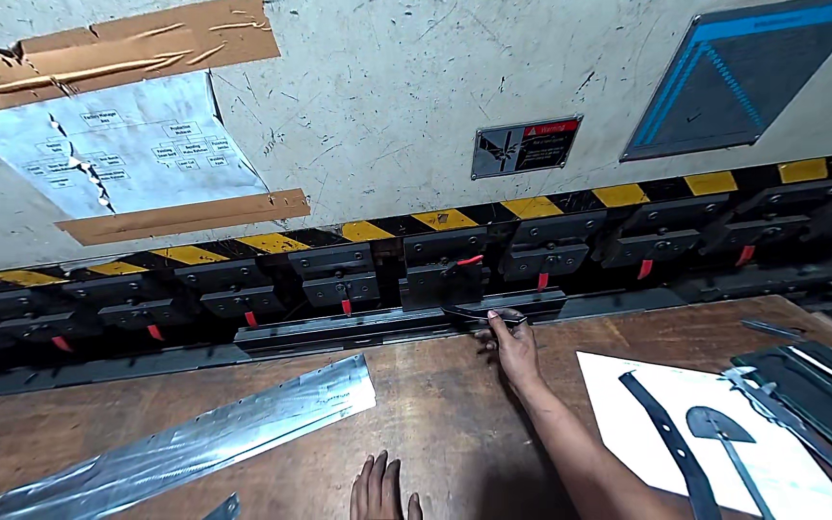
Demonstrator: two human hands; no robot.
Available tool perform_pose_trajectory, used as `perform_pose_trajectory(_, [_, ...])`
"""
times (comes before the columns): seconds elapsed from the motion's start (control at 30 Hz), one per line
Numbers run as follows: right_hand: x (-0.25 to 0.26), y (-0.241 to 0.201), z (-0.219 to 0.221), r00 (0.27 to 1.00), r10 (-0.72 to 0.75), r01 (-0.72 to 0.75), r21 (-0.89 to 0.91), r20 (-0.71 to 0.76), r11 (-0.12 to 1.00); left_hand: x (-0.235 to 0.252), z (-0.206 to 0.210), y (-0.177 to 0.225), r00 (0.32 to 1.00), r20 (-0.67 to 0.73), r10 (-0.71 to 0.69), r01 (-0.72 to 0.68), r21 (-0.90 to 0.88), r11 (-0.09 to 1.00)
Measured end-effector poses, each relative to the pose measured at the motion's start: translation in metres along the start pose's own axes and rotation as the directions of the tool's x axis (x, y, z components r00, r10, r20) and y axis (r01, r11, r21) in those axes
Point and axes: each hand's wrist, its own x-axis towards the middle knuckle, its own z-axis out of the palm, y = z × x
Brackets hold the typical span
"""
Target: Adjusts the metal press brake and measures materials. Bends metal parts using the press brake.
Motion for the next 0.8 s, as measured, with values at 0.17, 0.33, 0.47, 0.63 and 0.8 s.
perform_pose_trajectory(0.17, [-0.003,-0.002,0.001,1.000,-0.013,0.013,-0.025,0.002,1.000,0.000,0.001,0.000,1.000,0.009,-0.010,0.010,-0.011,1.000])
perform_pose_trajectory(0.33, [-0.002,-0.001,0.002,1.000,-0.002,0.002,-0.020,-0.009,1.000,0.001,0.003,-0.001,1.000,0.009,-0.010,0.010,0.002,1.000])
perform_pose_trajectory(0.47, [-0.004,-0.003,0.005,1.000,-0.014,0.014,-0.024,-0.007,1.000,0.002,0.003,-0.001,1.000,0.014,-0.015,0.014,0.012,1.000])
perform_pose_trajectory(0.63, [-0.004,0.000,0.004,0.998,-0.023,0.022,-0.014,-0.052,1.000,0.003,0.003,0.000,1.000,0.012,-0.013,0.012,0.018,1.000])
perform_pose_trajectory(0.8, [-0.015,-0.004,-0.025,0.988,-0.039,0.045,0.033,-0.149,0.998,0.004,0.004,0.000,1.000,0.012,0.000,0.000,0.010,1.000])
